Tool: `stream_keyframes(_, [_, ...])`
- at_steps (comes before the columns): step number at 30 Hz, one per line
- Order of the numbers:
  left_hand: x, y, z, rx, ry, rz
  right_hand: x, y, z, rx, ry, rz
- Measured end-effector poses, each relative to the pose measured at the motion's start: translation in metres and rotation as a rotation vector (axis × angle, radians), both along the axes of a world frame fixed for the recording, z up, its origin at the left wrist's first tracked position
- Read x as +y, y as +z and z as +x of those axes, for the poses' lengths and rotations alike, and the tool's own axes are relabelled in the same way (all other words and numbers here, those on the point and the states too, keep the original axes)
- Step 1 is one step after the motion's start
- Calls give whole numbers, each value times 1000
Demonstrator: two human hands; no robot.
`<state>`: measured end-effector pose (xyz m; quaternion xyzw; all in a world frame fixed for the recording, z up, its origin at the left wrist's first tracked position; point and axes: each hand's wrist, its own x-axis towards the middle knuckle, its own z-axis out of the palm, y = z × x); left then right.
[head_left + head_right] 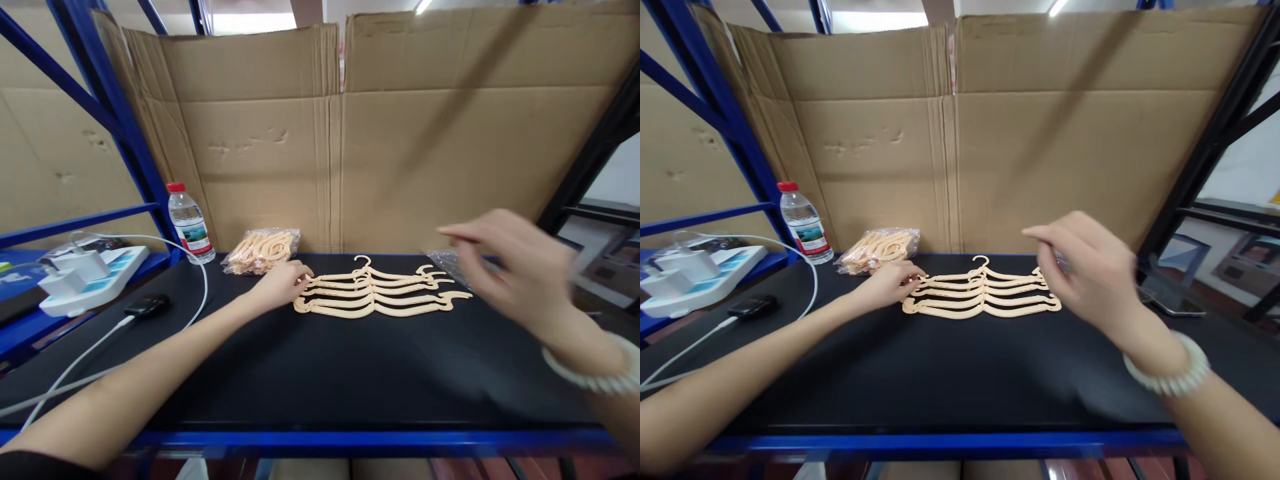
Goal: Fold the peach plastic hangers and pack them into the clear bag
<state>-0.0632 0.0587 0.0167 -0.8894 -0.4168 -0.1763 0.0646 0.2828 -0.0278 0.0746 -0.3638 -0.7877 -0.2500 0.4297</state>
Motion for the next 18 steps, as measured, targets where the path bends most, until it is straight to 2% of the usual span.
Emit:
stream_keyframes(2, [17,3,-7,15,-7,-28,35,-4,12,-85,-20,-303])
stream_keyframes(4, [28,6,-13,37,-20,-57,72,-17,29,-160,-16,-707])
stream_keyframes(5, [31,7,-15,51,-28,-69,89,-26,38,-162,-15,-826])
stream_keyframes(8, [35,7,-20,95,-45,-80,118,-53,60,-157,-23,-860])
stream_keyframes(11, [39,4,-19,122,-47,-60,124,-71,71,-158,-2,-860])
stream_keyframes(18, [47,-4,-12,134,-65,-32,130,-83,69,-184,71,-875])
